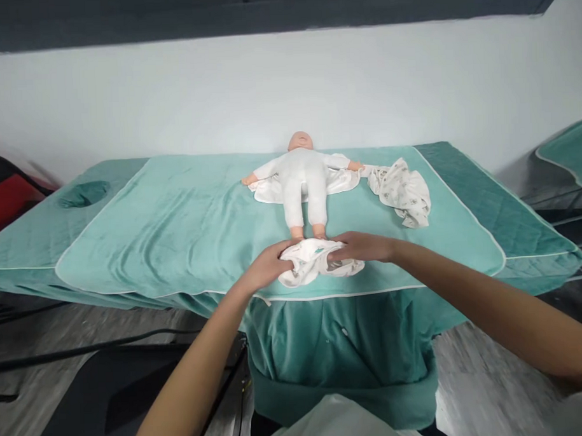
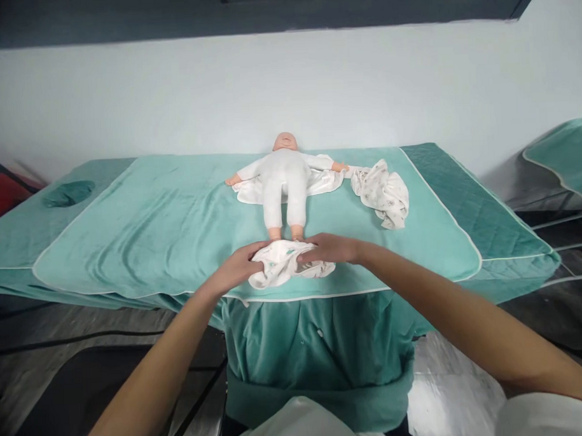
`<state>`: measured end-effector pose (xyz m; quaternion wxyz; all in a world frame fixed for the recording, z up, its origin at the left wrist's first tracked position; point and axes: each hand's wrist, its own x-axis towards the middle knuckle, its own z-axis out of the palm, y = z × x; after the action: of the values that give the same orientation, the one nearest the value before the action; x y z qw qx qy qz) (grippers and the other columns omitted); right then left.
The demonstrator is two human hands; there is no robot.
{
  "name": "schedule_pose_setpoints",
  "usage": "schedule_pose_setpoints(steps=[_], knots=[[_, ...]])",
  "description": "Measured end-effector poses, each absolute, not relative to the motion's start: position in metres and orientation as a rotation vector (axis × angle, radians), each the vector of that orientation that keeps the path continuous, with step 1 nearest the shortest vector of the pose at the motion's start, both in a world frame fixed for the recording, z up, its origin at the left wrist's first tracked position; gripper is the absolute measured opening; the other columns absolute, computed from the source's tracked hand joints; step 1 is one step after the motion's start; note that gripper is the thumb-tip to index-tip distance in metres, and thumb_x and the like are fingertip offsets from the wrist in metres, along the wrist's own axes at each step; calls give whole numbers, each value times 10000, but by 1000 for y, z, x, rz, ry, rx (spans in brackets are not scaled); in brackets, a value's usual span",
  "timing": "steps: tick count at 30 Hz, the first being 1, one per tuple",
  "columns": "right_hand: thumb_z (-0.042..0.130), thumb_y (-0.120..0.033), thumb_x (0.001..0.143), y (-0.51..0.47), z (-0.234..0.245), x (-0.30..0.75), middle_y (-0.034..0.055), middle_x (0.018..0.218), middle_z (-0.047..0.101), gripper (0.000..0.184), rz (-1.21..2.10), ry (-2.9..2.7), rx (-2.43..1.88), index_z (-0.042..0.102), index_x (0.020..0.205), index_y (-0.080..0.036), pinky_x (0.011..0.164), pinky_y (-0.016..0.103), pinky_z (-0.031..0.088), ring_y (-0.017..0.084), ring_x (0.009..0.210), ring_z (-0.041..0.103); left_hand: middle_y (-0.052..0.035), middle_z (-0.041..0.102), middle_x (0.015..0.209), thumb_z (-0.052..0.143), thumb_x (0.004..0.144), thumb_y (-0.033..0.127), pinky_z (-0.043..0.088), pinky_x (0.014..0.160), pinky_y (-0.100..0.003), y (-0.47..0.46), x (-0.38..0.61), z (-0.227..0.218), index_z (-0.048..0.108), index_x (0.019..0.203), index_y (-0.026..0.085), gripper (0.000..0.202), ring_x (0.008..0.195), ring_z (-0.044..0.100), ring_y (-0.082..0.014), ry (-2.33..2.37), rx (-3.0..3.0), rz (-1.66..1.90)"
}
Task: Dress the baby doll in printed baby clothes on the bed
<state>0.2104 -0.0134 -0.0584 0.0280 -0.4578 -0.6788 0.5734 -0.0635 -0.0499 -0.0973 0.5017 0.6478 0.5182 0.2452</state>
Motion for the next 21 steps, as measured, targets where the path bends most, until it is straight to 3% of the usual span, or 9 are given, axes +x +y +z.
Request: schedule_pose_setpoints(steps=[2,4,7,10,14,21], knots=[[695,-599,836,-6,-35,216,56,1107,757,512,1754,-2259,-1284,734,1129,-181,794,284,488,234,988,674,-8,772,1057,586,709,235,552,784,-307,-48,-74,-69,735,1144,190,461,953,708,-254,1210,1657,471],[641,-620,863,2,-8,217,49,1100,752,502,1627,-2423,-1205,728,1112,-192,783,290,479,238,984,672,10,747,991,588,707,232,505,700,-273,-43,-82,-37,726,1057,216,376,885,687,-232,1232,1782,432],[625,-635,863,15,30,208,44,979,740,452,1159,-2696,-1280,708,974,-205,701,294,435,228,874,658,14,724,933,604,686,199,453,704,-271,-32,-85,9,697,964,248,297,833,656,-220,1292,2120,373],[695,-672,795,31,59,198,38,881,712,455,703,-2883,-1336,683,908,-231,667,300,396,232,825,636,2,642,711,668,645,182,431,761,-308,-17,-81,43,624,747,241,125,759,635,-238,1377,2450,244],[765,-698,724,53,89,192,27,836,668,500,494,-2905,-1323,675,888,-234,705,305,407,237,839,630,28,496,562,811,556,213,429,842,-346,4,-79,69,562,690,234,284,778,662,-282,1520,2512,273],[755,-488,794,58,111,177,2,846,586,355,362,-2448,-1176,616,875,-172,791,301,446,198,925,596,-13,627,723,850,612,580,433,677,-266,13,-85,85,655,838,214,472,766,650,-238,1466,2379,457]])
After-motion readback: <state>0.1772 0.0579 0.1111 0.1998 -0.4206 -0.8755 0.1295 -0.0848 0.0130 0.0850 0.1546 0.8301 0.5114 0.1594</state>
